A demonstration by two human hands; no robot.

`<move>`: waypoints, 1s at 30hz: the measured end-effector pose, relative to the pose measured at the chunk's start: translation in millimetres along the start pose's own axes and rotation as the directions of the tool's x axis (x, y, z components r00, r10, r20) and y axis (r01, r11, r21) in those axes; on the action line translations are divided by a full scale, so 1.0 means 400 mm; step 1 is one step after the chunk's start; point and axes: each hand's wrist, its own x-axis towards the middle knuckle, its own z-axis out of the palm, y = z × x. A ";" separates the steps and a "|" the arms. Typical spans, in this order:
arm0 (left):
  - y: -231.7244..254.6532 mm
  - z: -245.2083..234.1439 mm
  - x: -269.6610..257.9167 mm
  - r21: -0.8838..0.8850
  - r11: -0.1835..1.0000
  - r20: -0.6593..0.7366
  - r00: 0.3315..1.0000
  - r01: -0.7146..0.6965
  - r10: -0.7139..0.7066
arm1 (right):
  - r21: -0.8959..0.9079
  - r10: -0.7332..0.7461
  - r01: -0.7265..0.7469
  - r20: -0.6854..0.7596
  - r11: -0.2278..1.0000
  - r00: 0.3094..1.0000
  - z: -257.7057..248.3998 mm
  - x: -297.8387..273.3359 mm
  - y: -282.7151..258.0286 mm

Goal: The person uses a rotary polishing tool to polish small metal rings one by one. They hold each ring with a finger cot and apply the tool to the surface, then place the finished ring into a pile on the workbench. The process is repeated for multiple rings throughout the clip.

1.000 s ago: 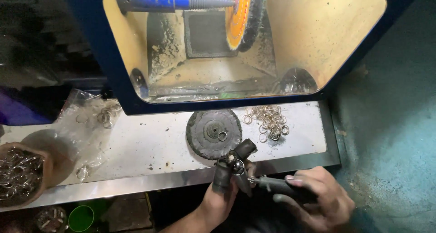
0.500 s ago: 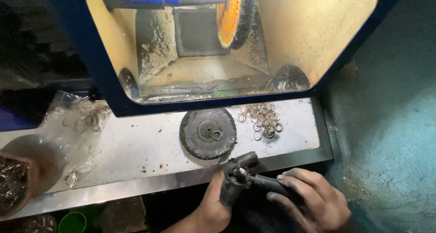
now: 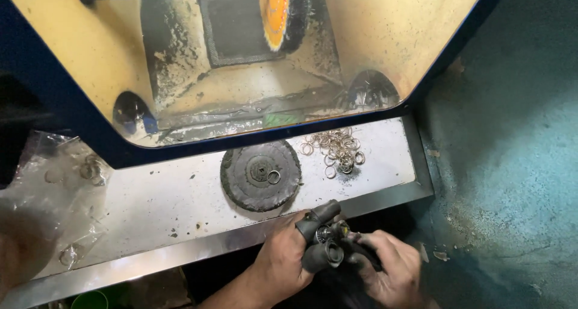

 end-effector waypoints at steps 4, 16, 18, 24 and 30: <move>-0.024 0.012 -0.007 0.051 0.996 0.007 0.997 -0.073 0.073 | 0.426 0.461 -0.647 0.465 0.632 0.756 -0.012 0.013 0.021; -0.047 0.012 -0.011 0.059 0.992 0.033 0.993 -0.113 0.111 | 0.047 0.058 -0.047 -0.254 0.998 0.966 0.047 -0.007 0.012; -0.054 0.014 -0.018 0.063 0.997 0.073 0.997 -0.033 0.029 | 0.182 0.605 -0.644 0.229 0.743 0.763 0.024 -0.067 0.081; -0.083 0.038 -0.041 0.201 0.975 0.129 0.989 -0.096 0.071 | -0.178 0.320 -0.328 -0.071 0.928 0.945 0.076 -0.125 0.050; -0.087 0.035 -0.028 0.193 0.971 0.065 0.989 -0.143 0.132 | 0.343 0.522 -0.671 0.435 0.658 0.734 0.018 -0.030 0.070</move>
